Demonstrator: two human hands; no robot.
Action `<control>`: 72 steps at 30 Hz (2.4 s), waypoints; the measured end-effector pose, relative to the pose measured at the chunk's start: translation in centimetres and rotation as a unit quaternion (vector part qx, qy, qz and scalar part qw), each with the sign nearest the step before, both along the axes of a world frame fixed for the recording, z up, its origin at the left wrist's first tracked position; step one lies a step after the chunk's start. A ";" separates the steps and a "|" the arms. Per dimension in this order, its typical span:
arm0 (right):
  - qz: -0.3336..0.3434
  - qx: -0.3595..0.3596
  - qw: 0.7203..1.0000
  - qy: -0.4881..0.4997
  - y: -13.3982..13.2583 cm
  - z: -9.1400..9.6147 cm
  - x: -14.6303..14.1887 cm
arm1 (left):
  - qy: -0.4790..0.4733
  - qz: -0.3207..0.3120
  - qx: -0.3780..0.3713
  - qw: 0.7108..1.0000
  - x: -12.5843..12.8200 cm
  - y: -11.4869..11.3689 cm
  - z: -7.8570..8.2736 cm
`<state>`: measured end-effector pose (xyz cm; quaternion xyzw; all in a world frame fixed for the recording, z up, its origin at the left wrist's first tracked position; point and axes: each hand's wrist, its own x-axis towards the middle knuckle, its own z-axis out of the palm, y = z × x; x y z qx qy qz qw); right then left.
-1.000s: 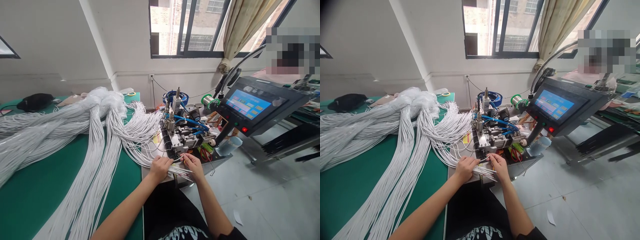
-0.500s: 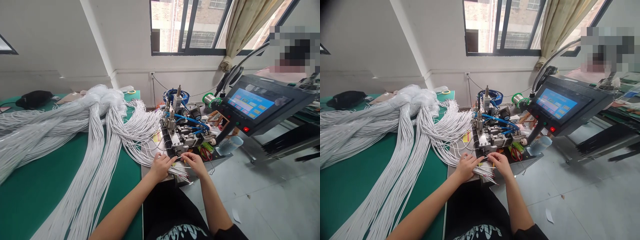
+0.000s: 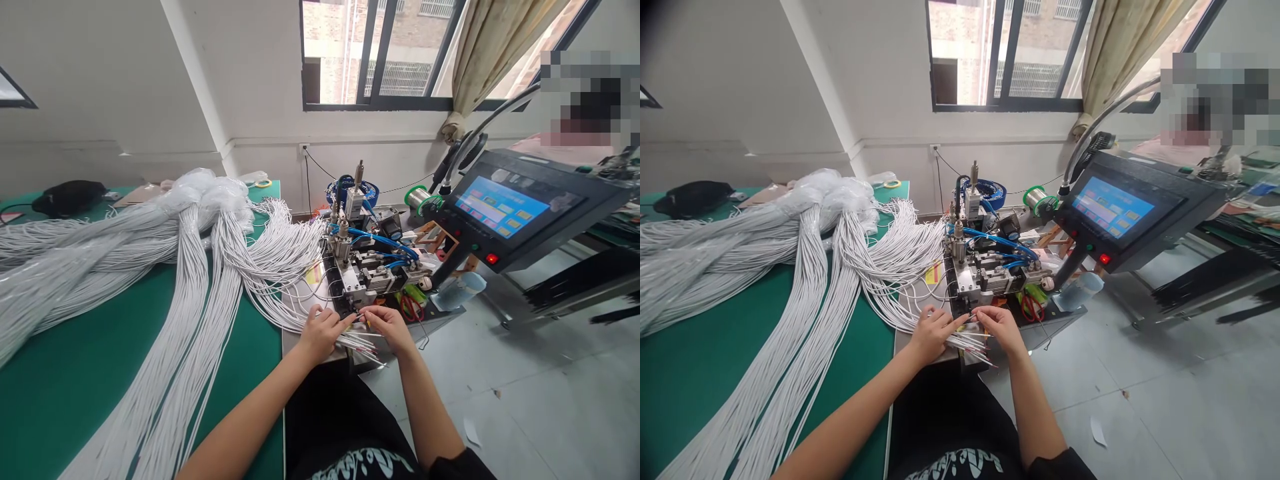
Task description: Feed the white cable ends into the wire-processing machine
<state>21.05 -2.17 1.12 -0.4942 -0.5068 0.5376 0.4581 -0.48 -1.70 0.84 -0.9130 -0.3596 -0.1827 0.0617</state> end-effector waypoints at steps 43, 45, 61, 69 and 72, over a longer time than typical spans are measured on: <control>-0.030 -0.057 0.998 -0.025 1.1 -3.1 0.7 | -0.046 0.078 -0.055 0.994 0.6 0.0 -0.2; -0.018 -0.078 0.996 -0.032 0.4 -2.8 1.6 | -0.062 0.083 -0.050 0.993 0.4 -0.1 -0.4; -0.023 -0.007 1.000 -0.021 -1.9 0.3 2.7 | -0.113 -0.056 0.047 0.991 0.4 0.1 -0.7; -0.085 0.015 0.995 0.053 -0.5 -0.5 0.1 | -0.138 -0.050 0.111 0.983 0.6 -0.1 -0.8; -0.094 0.020 0.993 0.075 0.0 -0.9 -0.4 | -0.165 -0.021 0.114 0.979 0.9 -0.2 -0.9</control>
